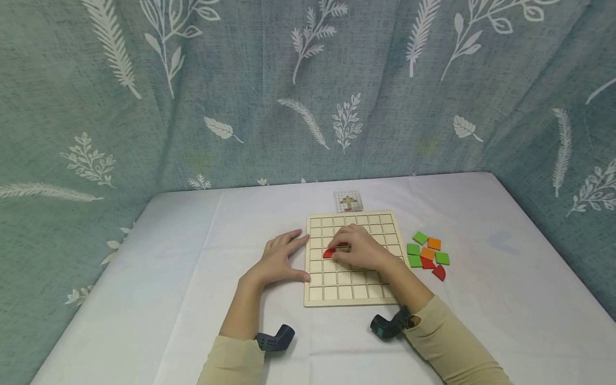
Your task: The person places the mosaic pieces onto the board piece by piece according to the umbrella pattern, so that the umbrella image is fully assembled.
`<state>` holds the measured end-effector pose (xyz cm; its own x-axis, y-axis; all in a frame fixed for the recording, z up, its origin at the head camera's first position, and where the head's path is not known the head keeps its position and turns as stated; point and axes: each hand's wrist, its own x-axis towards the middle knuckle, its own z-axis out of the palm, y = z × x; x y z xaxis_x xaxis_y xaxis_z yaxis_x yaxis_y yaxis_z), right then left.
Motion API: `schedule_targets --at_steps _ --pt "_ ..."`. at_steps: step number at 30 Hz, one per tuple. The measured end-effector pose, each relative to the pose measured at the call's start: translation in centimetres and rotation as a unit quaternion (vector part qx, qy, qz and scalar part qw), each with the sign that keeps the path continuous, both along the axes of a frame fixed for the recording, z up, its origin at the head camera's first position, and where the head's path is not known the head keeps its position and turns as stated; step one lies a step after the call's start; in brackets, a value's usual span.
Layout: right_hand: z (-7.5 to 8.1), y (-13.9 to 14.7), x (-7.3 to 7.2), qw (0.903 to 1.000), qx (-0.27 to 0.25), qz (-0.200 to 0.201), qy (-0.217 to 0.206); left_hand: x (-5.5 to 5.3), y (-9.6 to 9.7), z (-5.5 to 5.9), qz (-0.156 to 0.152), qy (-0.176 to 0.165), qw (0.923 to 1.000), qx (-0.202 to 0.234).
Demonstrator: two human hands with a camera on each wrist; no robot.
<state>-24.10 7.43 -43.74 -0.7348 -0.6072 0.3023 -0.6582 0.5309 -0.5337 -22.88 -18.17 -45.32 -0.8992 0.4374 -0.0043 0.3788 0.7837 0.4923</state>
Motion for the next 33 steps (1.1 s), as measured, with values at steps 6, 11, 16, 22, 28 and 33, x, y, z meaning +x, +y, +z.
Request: schedule_targets --at_steps 6,11,16,22,28,33 --pt "0.4 0.9 0.1 0.9995 -0.027 0.012 -0.004 0.0 -0.1 0.1 0.003 -0.002 1.0 -0.006" --pt "0.6 1.9 0.3 0.9994 -0.034 0.01 -0.001 0.0 0.0 0.2 0.008 -0.005 0.9999 -0.004" --pt "0.7 3.1 0.7 0.9993 -0.033 0.004 -0.015 0.0 0.1 0.0 0.01 -0.003 0.9999 -0.002" --pt "1.1 4.0 1.1 0.9993 -0.037 -0.002 -0.001 0.0 0.1 -0.1 0.01 -0.002 1.0 -0.001" --pt "1.0 4.8 1.4 0.9991 -0.035 -0.017 0.02 0.0 0.1 -0.1 0.014 -0.004 0.9999 0.002" --pt "0.7 5.4 1.5 0.9962 -0.051 -0.007 0.07 0.1 0.1 0.2 0.01 -0.003 0.9999 0.005"
